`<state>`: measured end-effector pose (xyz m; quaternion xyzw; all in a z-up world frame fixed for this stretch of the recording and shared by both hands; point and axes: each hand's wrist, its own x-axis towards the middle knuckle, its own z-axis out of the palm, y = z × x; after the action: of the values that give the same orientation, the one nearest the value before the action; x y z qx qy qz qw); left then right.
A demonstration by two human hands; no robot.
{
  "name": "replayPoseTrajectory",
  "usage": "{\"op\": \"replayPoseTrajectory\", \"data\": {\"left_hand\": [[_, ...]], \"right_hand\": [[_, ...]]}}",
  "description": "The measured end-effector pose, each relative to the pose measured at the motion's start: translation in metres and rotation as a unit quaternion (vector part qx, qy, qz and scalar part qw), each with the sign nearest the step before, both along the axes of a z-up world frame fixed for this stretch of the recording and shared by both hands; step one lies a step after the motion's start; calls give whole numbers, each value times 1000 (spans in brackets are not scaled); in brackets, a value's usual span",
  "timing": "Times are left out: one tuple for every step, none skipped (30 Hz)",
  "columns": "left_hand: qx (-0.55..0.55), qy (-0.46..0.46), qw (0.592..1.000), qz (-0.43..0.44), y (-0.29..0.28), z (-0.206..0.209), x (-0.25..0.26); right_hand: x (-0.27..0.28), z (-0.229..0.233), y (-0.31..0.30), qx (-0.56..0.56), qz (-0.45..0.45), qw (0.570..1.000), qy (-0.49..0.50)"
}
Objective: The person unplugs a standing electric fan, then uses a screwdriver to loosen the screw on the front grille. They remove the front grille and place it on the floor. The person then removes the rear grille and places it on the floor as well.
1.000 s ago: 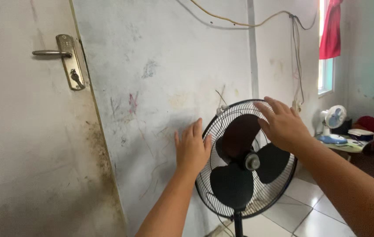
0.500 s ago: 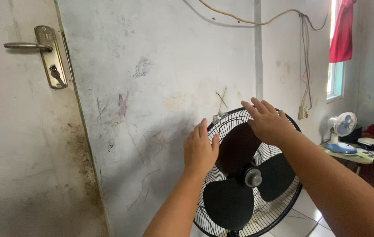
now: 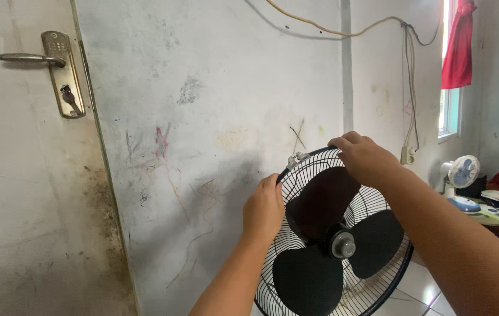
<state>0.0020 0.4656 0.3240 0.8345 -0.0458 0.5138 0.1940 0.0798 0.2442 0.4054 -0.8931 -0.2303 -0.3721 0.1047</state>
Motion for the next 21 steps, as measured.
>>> {"op": "replayPoseTrajectory", "data": {"left_hand": [[-7, 11, 1000, 2, -1, 0, -1], [-5, 1, 1000, 1, -1, 0, -1], [-2, -10, 1000, 1, -1, 0, -2], [0, -20, 1000, 0, -2, -1, -2], [3, -33, 999, -3, -3, -1, -2], [6, -48, 999, -6, -4, -1, -2], [9, -62, 998, -9, -5, -1, -3], [14, -84, 996, -13, -6, -1, -3], [19, -106, 994, -18, -7, -1, -4], [24, -128, 991, -23, -8, 0, -5], [19, -113, 993, -19, -8, 0, -6], [13, -98, 995, -16, -8, 1, -7], [7, -84, 996, -12, -8, 0, -8], [6, -84, 996, -19, -7, 0, -10], [4, -84, 996, -25, -6, -1, -11], [3, -83, 996, -32, -6, -2, -11], [20, -108, 994, -28, -6, -3, -10], [35, -133, 990, -23, -6, -5, -10], [51, -157, 986, -19, -6, -6, -8], [51, -147, 988, -15, -5, -6, -7], [50, -136, 989, -11, -4, -7, -5]], "right_hand": [[-1, -1, 1, 2, 4, 1000, -9], [-2, -2, 1, 5, 7, 1000, -18], [-3, -2, 2, 8, 11, 1000, -27], [-4, -2, 3, 2, -9, 1000, -23], [-6, -1, 3, -5, -30, 999, -19], [-7, 0, 4, -11, -50, 999, -16], [-10, 2, 3, -15, -65, 998, -14], [-12, 3, 3, -19, -81, 996, -10], [-14, 3, 2, -22, -97, 995, -6], [-16, 3, 1, -18, -93, 995, -11], [-18, 3, -1, -13, -90, 996, -17], [-19, 2, -2, -9, -86, 996, -23], [-20, 1, -3, -15, -84, 996, -35], [-20, -1, -4, -21, -82, 995, -47], [-20, -2, -4, -27, -80, 995, -59], [-20, -4, -5, -28, -81, 994, -64], [-20, -5, -5, -28, -82, 994, -68], [-19, -7, -5, -30, -83, 994, -72], [-18, -7, -4, -37, -98, 992, -69], [-16, -8, -2, -45, -113, 990, -65], [-15, -8, -2, -53, -127, 989, -62]]}}
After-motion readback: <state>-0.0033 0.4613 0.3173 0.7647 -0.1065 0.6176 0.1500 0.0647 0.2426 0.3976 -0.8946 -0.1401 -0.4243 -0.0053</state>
